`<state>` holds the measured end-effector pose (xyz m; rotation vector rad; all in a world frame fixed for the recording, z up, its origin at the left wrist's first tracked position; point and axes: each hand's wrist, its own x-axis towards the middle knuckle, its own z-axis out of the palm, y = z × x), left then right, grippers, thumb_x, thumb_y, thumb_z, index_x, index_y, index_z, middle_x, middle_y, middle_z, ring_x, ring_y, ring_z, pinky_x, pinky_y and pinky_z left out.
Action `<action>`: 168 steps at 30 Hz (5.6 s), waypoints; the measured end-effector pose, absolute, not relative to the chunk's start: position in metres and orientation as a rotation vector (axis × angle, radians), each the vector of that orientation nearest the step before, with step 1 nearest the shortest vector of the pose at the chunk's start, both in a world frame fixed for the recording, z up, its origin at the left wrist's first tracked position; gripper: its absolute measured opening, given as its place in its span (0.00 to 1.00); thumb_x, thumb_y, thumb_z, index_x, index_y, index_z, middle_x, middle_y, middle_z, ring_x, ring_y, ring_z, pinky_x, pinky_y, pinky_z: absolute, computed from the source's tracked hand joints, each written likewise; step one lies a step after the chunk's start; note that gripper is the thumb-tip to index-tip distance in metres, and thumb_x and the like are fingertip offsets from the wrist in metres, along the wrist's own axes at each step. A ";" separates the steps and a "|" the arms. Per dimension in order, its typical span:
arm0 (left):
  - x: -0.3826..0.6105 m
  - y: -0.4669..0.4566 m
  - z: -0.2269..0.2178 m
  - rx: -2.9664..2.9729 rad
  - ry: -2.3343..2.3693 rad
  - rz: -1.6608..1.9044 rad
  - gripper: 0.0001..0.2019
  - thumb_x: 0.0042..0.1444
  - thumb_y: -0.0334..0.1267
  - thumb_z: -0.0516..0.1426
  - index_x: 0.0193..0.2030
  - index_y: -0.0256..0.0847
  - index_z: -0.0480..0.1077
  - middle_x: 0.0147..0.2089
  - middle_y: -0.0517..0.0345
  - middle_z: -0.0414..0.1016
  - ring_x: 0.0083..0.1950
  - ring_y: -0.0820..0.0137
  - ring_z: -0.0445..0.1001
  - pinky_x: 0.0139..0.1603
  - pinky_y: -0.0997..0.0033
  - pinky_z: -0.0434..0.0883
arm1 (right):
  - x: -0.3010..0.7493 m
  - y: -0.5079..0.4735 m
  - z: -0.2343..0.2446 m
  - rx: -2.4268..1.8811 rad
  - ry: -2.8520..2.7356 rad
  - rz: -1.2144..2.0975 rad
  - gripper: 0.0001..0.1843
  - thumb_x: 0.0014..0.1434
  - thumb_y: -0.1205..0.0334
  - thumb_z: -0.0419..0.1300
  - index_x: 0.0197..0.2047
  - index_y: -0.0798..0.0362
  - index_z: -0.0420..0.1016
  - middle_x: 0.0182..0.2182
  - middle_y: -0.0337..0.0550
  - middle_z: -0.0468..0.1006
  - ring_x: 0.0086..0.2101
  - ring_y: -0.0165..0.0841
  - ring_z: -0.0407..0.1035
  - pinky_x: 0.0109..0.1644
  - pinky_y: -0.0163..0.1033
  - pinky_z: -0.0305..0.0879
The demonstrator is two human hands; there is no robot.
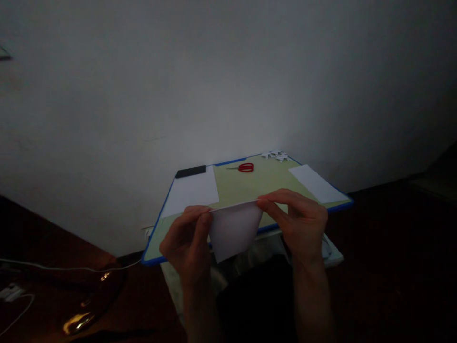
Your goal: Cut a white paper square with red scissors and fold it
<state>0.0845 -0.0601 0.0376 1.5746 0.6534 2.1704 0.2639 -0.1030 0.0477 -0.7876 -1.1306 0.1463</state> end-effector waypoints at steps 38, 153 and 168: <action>0.082 -0.074 0.057 2.167 0.426 1.716 0.13 0.64 0.23 0.64 0.48 0.46 0.80 0.50 0.57 0.85 0.53 0.63 0.80 0.54 0.56 0.75 | 0.271 -0.099 0.047 -0.583 -1.551 0.187 0.10 0.62 0.72 0.72 0.43 0.47 0.84 0.35 0.39 0.82 0.37 0.36 0.76 0.42 0.47 0.70; 0.053 -0.061 0.045 1.729 0.953 1.734 0.03 0.53 0.35 0.69 0.31 0.43 0.80 0.29 0.62 0.82 0.30 0.73 0.79 0.31 0.78 0.74 | 0.317 -0.095 0.024 -0.765 -1.708 0.547 0.09 0.59 0.73 0.66 0.30 0.50 0.76 0.29 0.37 0.77 0.32 0.34 0.71 0.41 0.40 0.66; 0.070 -0.045 0.037 1.686 0.988 1.844 0.06 0.57 0.41 0.68 0.34 0.41 0.80 0.31 0.60 0.81 0.32 0.71 0.78 0.33 0.75 0.74 | 0.270 -0.078 0.034 -0.835 -1.441 0.580 0.19 0.63 0.57 0.72 0.57 0.44 0.80 0.47 0.41 0.85 0.48 0.36 0.78 0.55 0.42 0.73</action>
